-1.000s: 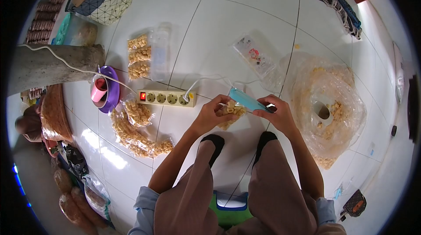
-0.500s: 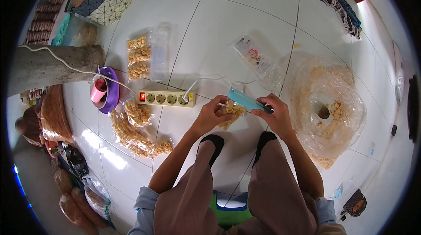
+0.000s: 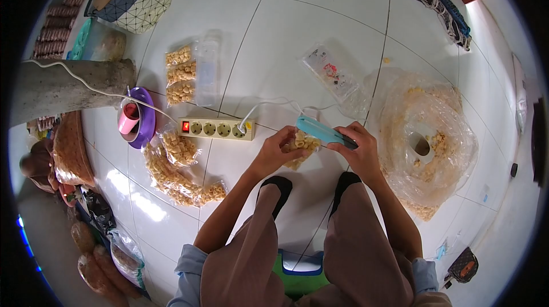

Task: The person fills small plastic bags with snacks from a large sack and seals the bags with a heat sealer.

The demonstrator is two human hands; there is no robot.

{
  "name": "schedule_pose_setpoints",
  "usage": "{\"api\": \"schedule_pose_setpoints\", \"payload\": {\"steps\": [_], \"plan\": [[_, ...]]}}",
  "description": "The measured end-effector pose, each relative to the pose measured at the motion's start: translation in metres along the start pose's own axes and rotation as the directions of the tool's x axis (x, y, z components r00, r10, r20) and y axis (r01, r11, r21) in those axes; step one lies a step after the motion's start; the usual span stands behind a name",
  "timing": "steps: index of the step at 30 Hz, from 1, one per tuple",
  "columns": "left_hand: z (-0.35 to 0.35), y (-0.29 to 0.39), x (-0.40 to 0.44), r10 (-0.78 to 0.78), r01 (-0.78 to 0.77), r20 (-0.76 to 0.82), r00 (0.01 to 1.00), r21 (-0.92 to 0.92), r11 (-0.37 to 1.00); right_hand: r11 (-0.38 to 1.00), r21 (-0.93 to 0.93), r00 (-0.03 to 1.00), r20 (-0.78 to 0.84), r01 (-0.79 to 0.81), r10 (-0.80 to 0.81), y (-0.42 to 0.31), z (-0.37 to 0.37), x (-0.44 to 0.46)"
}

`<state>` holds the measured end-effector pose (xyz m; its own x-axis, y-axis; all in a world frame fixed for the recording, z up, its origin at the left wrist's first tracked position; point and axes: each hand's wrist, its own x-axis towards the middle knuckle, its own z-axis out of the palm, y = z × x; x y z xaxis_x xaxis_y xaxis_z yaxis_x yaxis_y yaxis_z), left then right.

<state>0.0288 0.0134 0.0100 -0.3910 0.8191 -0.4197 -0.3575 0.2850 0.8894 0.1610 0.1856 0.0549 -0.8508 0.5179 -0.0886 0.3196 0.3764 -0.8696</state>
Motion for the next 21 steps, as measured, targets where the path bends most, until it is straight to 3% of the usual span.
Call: {"api": "schedule_pose_setpoints", "payload": {"steps": [12, 21], "plan": [[0.000, -0.006, 0.001, 0.005, -0.005, -0.010, 1.000, 0.030, 1.000, 0.999, 0.009, 0.999, 0.023, -0.038, 0.038, 0.001, -0.001, 0.000], [0.000, -0.002, 0.002, -0.016, 0.016, -0.015, 1.000, 0.025, 1.000, 0.986, 0.041, 0.976, 0.158, -0.160, 0.152, 0.016, -0.004, 0.004]]}}
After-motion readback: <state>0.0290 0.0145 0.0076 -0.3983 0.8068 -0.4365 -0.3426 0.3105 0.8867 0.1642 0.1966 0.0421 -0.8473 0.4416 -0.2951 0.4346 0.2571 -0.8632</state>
